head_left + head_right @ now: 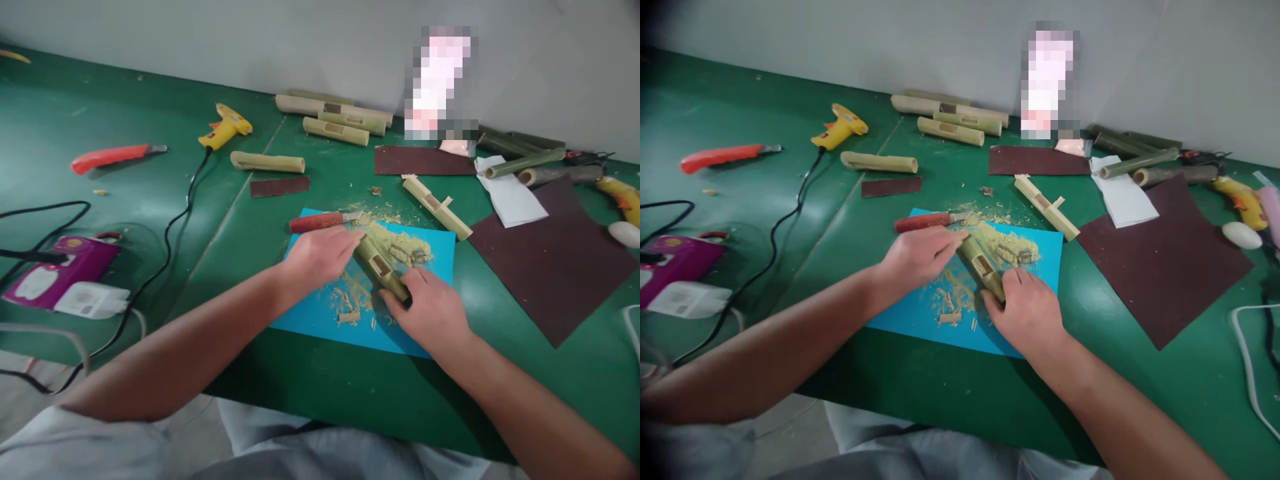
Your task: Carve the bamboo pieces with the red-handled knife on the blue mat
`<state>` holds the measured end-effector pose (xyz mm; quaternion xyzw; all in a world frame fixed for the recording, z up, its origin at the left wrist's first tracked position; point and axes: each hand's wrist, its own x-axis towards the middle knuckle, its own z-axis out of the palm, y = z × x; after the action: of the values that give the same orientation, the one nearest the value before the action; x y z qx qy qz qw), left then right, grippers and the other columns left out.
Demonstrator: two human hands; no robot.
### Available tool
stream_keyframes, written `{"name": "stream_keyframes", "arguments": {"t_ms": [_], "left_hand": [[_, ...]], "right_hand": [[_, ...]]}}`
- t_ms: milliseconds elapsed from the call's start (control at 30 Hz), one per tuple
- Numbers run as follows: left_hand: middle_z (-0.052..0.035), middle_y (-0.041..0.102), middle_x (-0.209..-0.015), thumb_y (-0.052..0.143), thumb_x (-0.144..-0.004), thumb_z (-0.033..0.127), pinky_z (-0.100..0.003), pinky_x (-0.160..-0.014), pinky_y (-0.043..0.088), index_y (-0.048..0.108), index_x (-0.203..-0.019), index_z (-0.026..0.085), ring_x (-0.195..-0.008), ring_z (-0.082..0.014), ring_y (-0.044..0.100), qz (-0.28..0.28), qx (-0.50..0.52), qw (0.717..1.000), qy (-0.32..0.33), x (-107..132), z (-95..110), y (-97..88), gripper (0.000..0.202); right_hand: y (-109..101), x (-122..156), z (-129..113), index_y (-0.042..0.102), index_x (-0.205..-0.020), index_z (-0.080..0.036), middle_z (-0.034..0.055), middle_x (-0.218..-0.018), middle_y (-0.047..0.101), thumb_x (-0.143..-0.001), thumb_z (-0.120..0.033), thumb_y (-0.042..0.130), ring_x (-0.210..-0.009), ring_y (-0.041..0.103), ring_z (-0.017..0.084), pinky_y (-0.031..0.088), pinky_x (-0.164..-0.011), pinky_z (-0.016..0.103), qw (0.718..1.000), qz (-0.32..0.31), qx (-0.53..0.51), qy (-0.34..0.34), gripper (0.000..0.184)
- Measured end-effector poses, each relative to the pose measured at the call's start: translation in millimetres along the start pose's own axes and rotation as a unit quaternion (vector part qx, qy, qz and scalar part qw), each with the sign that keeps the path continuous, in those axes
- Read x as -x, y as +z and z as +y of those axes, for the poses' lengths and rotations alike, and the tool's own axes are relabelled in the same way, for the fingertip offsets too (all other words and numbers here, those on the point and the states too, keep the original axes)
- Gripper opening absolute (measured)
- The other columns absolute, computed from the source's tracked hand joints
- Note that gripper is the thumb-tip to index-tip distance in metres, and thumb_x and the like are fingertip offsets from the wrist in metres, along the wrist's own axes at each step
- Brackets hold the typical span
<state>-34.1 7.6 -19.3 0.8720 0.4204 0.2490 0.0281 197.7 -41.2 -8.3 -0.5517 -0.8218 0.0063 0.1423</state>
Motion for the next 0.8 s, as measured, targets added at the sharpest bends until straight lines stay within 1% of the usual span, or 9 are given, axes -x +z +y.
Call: {"name": "stream_keyframes", "arguments": {"t_ms": [100, 233, 333, 467, 533, 600, 667, 700, 800], "left_hand": [[-0.0072, 0.074, -0.084, 0.039, -0.106, 0.025, -0.028, -0.068, 0.059, 0.071, -0.118, 0.014, -0.075, -0.018, 0.072, -0.007, -0.009, 1.0, 0.024, 0.6, 1.1, -0.7, 0.037], [-0.0074, 0.076, -0.091, 0.04, -0.106, 0.024, -0.025, -0.073, 0.06, 0.07, -0.121, 0.014, -0.084, -0.0174, 0.074, -0.002, 0.001, 1.0, 0.015, 0.3, -0.3, -1.9, 0.034], [-0.0064, 0.075, -0.089, 0.041, -0.106, 0.025, -0.025, -0.071, 0.06, 0.069, -0.123, 0.015, -0.08, -0.0161, 0.073, -0.01, 0.011, 0.999, 0.032, 0.1, -0.2, -2.7, 0.034], [-0.0069, 0.075, -0.089, 0.041, -0.107, 0.024, -0.026, -0.069, 0.06, 0.069, -0.119, 0.013, -0.08, -0.0168, 0.073, 0.011, 0.006, 1.0, 0.019, 0.5, 1.0, -3.1, 0.033], [-0.006, 0.075, -0.087, 0.041, -0.106, 0.024, -0.026, -0.066, 0.059, 0.068, -0.122, 0.013, -0.076, -0.0164, 0.073, -0.008, 0.004, 0.999, 0.042, 0.3, 0.2, -2.9, 0.033], [-0.006, 0.075, -0.089, 0.042, -0.106, 0.023, -0.026, -0.069, 0.06, 0.068, -0.122, 0.014, -0.08, -0.0165, 0.073, -0.006, 0.004, 0.998, 0.054, -0.8, -2.7, -2.5, 0.032], [-0.0066, 0.076, -0.089, 0.042, -0.106, 0.022, -0.026, -0.074, 0.061, 0.069, -0.12, 0.014, -0.084, -0.0169, 0.074, 0.019, -0.001, 0.999, 0.04, -2.2, -6.4, -1.9, 0.032], [-0.0066, 0.075, -0.087, 0.042, -0.105, 0.023, -0.027, -0.074, 0.061, 0.069, -0.12, 0.013, -0.082, -0.017, 0.074, 0.028, -0.004, 0.999, 0.04, -2.8, -7.9, -1.6, 0.032], [-0.0063, 0.075, -0.087, 0.044, -0.105, 0.023, -0.027, -0.073, 0.061, 0.069, -0.122, 0.014, -0.08, -0.017, 0.074, 0.022, 0.002, 0.998, 0.052, -3.4, -8.8, -0.8, 0.032]], "right_hand": [[0.1, -0.6, 0.3, 0.052, -0.074, -0.022, 0.0028, -0.068, 0.06, -0.095, -0.045, 0.054, -0.061, 0.055, 0.017, 0.027, -0.055, 0.031, 1.0, 0.009, 0.001, -0.01, 0.031], [0.5, -0.3, 0.1, 0.052, -0.074, -0.022, 0.0024, -0.068, 0.06, -0.096, -0.046, 0.054, -0.061, 0.055, 0.016, 0.028, -0.055, 0.03, 1.0, 0.022, -0.006, -0.02, 0.032], [1.2, 0.4, 0.4, 0.052, -0.074, -0.022, 0.0024, -0.069, 0.06, -0.097, -0.047, 0.052, -0.061, 0.054, 0.016, 0.028, -0.055, 0.03, 1.0, 0.021, -0.01, -0.019, 0.034], [1.8, 0.8, 1.4, 0.052, -0.075, -0.022, 0.0027, -0.07, 0.06, -0.097, -0.047, 0.051, -0.061, 0.054, 0.016, 0.029, -0.056, 0.03, 1.0, 0.016, -0.019, -0.013, 0.033], [1.7, 0.6, 1.8, 0.052, -0.075, -0.022, 0.0028, -0.069, 0.06, -0.097, -0.047, 0.051, -0.061, 0.054, 0.016, 0.029, -0.055, 0.03, 0.999, 0.016, -0.027, -0.015, 0.033], [1.4, 0.5, 2.0, 0.052, -0.075, -0.022, 0.0027, -0.069, 0.06, -0.097, -0.046, 0.051, -0.061, 0.054, 0.016, 0.03, -0.055, 0.03, 0.999, 0.02, -0.035, -0.017, 0.033], [1.3, 0.4, 1.9, 0.051, -0.075, -0.022, 0.0027, -0.069, 0.06, -0.097, -0.046, 0.051, -0.061, 0.054, 0.016, 0.03, -0.055, 0.029, 0.999, 0.025, -0.037, -0.019, 0.033], [1.3, 0.4, 1.9, 0.051, -0.075, -0.022, 0.0026, -0.069, 0.06, -0.097, -0.046, 0.051, -0.061, 0.054, 0.016, 0.03, -0.055, 0.029, 0.999, 0.027, -0.037, -0.02, 0.033], [1.7, 0.4, 1.8, 0.052, -0.074, -0.022, 0.0028, -0.069, 0.06, -0.097, -0.046, 0.052, -0.06, 0.055, 0.016, 0.031, -0.054, 0.029, 0.999, 0.032, -0.036, -0.023, 0.033]]}}
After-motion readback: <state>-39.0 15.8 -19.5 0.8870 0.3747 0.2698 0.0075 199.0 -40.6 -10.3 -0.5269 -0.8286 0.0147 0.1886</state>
